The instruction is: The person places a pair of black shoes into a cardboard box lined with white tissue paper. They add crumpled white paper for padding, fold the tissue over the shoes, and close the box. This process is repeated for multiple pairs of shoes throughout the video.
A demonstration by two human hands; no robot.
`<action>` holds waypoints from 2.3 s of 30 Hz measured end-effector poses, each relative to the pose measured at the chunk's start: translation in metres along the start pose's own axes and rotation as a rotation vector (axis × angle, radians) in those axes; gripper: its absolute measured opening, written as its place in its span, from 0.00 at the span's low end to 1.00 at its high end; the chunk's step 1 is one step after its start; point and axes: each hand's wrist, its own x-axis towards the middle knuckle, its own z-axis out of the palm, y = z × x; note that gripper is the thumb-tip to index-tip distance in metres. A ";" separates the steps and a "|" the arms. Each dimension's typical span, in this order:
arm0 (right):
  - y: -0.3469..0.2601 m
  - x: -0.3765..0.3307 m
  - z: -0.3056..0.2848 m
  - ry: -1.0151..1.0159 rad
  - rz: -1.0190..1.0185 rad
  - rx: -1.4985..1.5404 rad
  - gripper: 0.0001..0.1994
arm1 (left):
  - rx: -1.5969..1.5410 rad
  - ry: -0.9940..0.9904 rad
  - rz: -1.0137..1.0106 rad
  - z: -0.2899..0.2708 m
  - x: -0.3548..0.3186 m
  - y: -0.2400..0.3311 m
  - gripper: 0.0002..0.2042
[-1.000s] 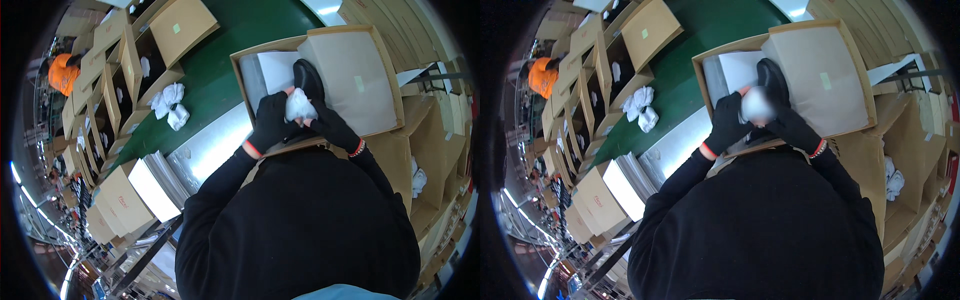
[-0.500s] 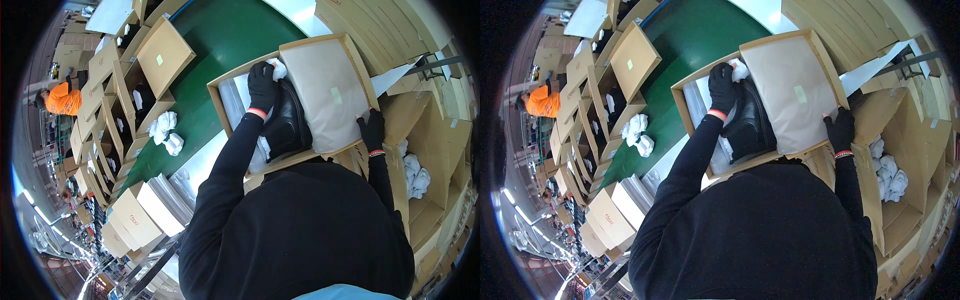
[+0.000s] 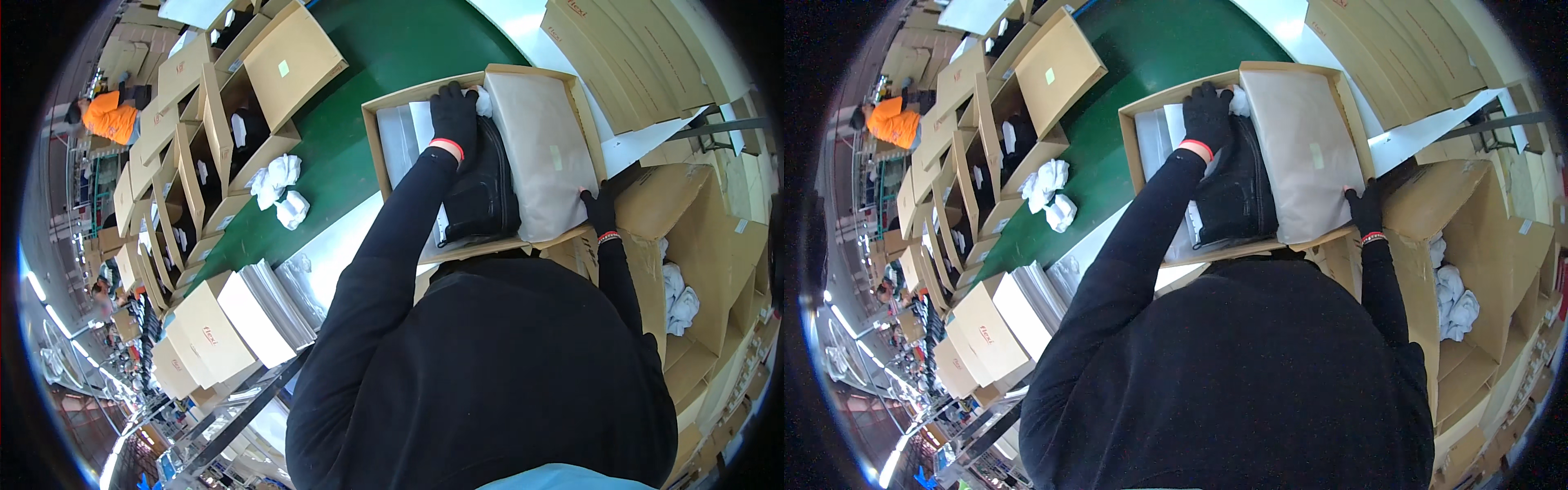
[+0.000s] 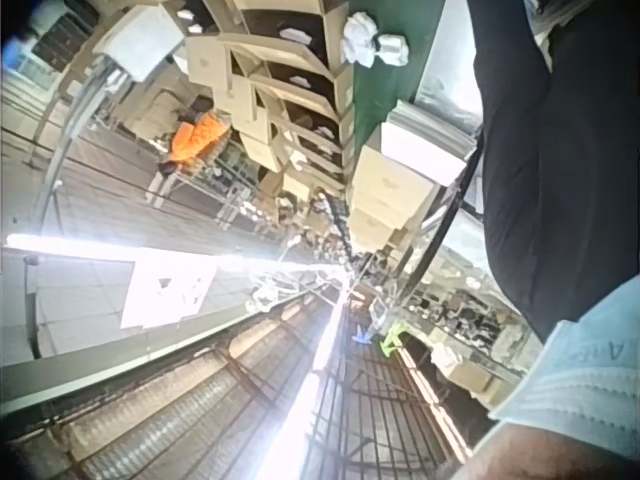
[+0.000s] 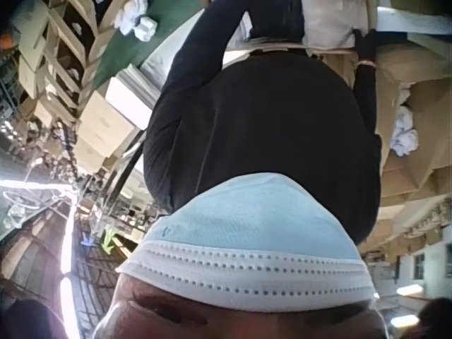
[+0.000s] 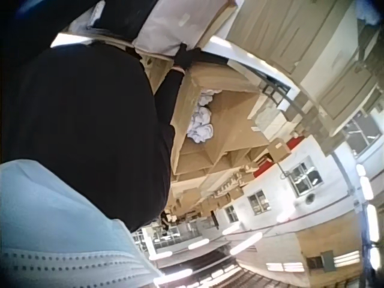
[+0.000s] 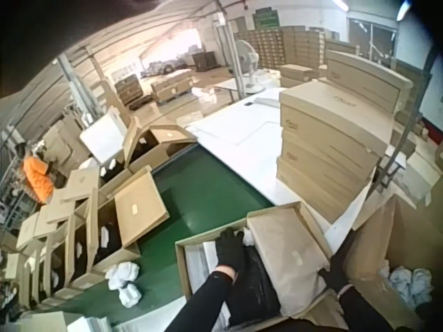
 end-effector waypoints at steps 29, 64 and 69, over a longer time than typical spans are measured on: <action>-0.376 -0.051 -0.080 -1.167 -0.619 1.064 0.13 | -1.299 -0.185 -0.202 -0.117 -0.202 -0.122 0.47; -0.229 0.093 -0.236 -1.293 -0.039 1.037 0.32 | -1.708 -0.165 -0.776 -0.141 -0.287 -0.150 0.43; -0.372 -0.030 -0.122 -0.995 -0.838 0.142 0.33 | -1.914 -0.259 -0.848 -0.119 -0.285 -0.135 0.49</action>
